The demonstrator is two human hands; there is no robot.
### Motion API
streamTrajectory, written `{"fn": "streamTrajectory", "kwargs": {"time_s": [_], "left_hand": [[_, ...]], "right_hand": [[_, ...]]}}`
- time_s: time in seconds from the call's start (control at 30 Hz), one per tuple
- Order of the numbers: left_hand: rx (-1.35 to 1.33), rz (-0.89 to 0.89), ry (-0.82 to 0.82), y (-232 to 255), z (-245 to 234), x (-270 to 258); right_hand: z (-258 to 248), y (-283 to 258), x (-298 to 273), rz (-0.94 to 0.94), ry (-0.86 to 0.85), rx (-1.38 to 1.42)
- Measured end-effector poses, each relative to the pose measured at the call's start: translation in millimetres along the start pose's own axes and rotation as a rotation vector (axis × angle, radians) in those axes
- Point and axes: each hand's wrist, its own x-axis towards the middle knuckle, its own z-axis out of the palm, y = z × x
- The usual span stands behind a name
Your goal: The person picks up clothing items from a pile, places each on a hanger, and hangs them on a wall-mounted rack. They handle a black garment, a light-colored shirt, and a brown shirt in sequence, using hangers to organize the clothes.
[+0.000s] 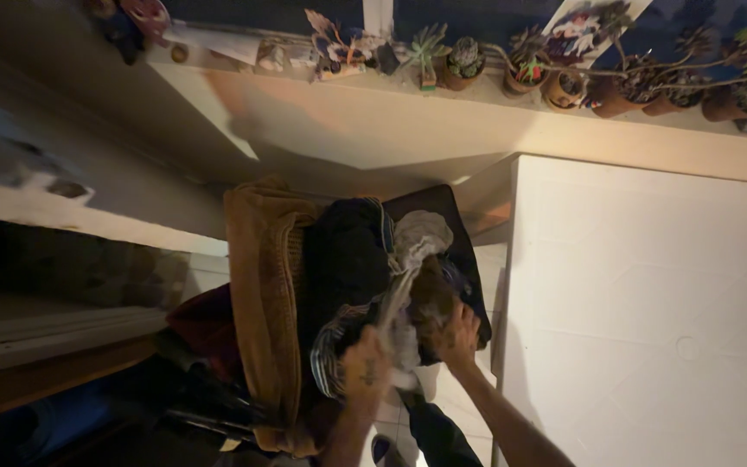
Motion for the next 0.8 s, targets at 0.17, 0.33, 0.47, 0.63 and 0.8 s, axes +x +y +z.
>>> {"fn": "streamTrajectory", "kwargs": {"time_s": [0.17,0.33,0.47,0.63,0.8], "left_hand": [[0.113,-0.054,-0.063,44,43,18],[-0.115,-0.027,-0.043,171,41,61],[-0.325,-0.207,0.079,280,2,81],[-0.604,-0.024,-0.013,376,-22,72],[-0.544,0.077,-0.127,408,-27,29]], "right_hand": [[156,141,14,-0.347,0.038,0.086],[80,103,10,-0.026,-0.081,0.583],[11,39,41,0.397,-0.304,1.2],[-46,-54,54,-0.398,-0.479,1.657],[-121,-157,53,-0.479,-0.436,1.486]]}}
